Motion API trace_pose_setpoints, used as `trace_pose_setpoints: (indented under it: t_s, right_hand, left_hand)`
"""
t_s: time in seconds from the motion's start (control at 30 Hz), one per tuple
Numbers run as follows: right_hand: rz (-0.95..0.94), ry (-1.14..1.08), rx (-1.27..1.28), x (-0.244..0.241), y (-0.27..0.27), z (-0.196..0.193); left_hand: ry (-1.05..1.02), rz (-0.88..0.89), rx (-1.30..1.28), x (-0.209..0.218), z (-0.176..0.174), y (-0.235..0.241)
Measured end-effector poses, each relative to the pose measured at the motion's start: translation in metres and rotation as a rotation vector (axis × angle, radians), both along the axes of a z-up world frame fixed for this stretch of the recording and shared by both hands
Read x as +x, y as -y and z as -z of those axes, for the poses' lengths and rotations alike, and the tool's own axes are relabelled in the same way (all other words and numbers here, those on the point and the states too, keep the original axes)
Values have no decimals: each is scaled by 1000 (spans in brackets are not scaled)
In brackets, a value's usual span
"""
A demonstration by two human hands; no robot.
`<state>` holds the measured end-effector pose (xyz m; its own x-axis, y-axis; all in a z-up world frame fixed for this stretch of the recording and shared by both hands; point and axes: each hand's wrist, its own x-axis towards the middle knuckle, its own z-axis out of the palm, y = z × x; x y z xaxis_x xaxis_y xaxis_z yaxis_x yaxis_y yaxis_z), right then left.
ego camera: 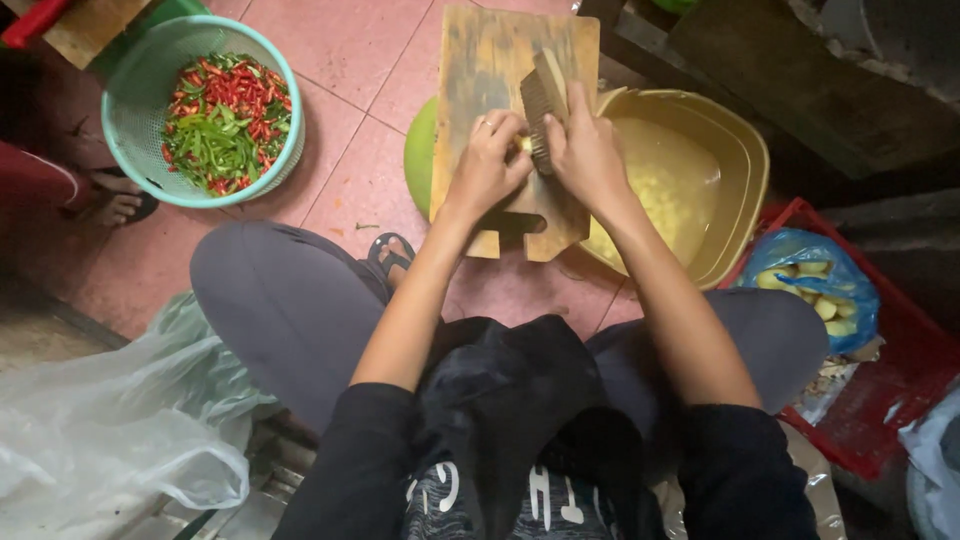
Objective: Slicing potatoes using a hand-held serrated slicer into a basin of water.
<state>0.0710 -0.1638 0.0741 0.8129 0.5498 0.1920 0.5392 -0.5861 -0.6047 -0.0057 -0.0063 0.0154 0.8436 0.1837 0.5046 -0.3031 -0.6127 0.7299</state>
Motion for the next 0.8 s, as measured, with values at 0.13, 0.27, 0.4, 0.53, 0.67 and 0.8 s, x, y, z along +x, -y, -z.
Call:
trace_pose_setpoints:
  t_s: [0.13, 0.27, 0.4, 0.53, 0.67, 0.8]
  right_hand:
    - [-62, 50, 38, 4, -10, -11]
    - [-58, -70, -145, 13, -24, 3]
    - [-89, 35, -230, 13, -26, 17]
    - [-66, -120, -105, 27, -8, 26]
    - [-33, -152, 136, 46, 32, 43]
    - [256, -405, 86, 57, 107, 16]
  left_hand:
    - [34, 0, -20, -1, -1, -1]
    - [46, -15, -15, 2, 9, 0]
    - [36, -15, -42, 5, 17, 0]
    - [71, 43, -12, -4, 7, 3]
    - [-50, -39, 78, -2, 6, 11]
    - [-37, 23, 147, 25, 4, 45]
